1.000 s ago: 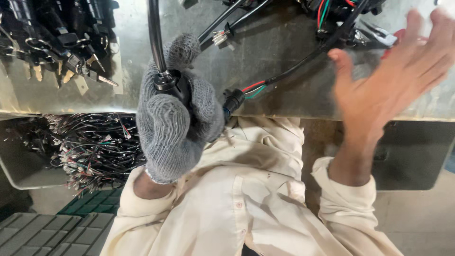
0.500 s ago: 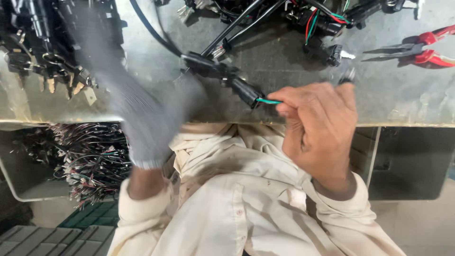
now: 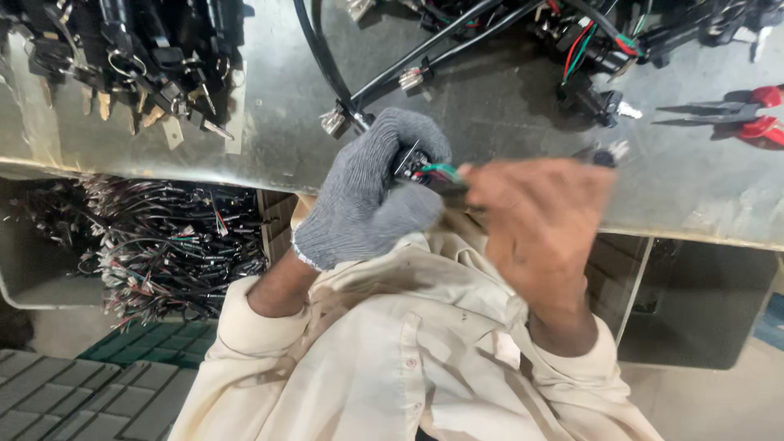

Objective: The person repeatedly picks up black cables with attached keys and uses red-handled pliers to crimp or secure the connector ends. The person works at a metal table with many similar cables and keys visible, handling one cable at a time and placing finished units aside.

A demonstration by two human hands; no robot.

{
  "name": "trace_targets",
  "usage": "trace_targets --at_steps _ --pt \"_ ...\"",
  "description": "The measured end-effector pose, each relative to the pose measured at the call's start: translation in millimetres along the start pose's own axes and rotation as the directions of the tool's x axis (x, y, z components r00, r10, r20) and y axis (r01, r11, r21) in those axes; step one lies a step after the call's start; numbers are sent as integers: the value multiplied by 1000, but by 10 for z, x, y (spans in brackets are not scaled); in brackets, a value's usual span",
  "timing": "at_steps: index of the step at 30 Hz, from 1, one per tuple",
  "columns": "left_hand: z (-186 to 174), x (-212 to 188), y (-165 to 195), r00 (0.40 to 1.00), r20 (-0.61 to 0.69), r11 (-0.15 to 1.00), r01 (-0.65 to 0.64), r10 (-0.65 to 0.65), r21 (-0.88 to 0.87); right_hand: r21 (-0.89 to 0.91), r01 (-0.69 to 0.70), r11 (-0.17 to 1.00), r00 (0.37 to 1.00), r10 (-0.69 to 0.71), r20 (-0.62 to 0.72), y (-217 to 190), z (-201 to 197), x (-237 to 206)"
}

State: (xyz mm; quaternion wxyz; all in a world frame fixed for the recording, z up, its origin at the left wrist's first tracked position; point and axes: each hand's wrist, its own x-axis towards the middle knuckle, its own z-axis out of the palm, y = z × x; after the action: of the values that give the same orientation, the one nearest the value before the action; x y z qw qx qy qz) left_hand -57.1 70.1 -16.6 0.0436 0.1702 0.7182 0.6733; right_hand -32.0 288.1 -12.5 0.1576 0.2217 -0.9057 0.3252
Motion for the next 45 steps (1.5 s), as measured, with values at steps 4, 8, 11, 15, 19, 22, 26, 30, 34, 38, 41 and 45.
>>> trace_targets --at_steps 4,8,11,15,19,22,26,30,34,38,41,45 --pt "51 76 125 965 -99 966 232 -243 -114 225 -263 938 853 335 -401 -250 108 8" --pt "123 67 193 993 109 984 -59 41 165 928 -367 -61 698 642 318 -263 155 -32" --pt "227 1 148 988 145 988 -76 57 134 952 -19 -304 590 765 257 -202 61 -205" --pt "375 -67 75 975 -64 900 169 -211 -403 958 29 -284 906 412 95 -468 -22 -320" --pt "228 -90 150 975 121 928 217 -189 -302 974 -174 142 982 100 161 -711 -206 72" --pt "1 -169 295 997 11 989 75 -74 -127 700 130 703 987 -155 -27 -646 -411 414" --pt "-158 -397 426 910 -356 813 -35 -215 -581 179 46 983 970 -87 227 -659 -338 364" --pt "-13 -570 345 881 -321 730 39 -347 -682 312 2 950 974 -72 214 -526 8 85" --pt "144 -573 316 912 -179 759 185 -370 -624 484 -1 875 992 -59 109 -433 13 13" --pt "149 -469 548 920 -226 851 174 -319 -495 233 -75 970 981 30 193 -528 -303 210" --pt "338 -399 707 992 108 976 89 -68 -197 388 -157 908 987 162 20 -625 -547 322" --pt "878 -393 672 887 460 999 -13 33 -46 734 275 621 901 101 -423 -454 -598 280"
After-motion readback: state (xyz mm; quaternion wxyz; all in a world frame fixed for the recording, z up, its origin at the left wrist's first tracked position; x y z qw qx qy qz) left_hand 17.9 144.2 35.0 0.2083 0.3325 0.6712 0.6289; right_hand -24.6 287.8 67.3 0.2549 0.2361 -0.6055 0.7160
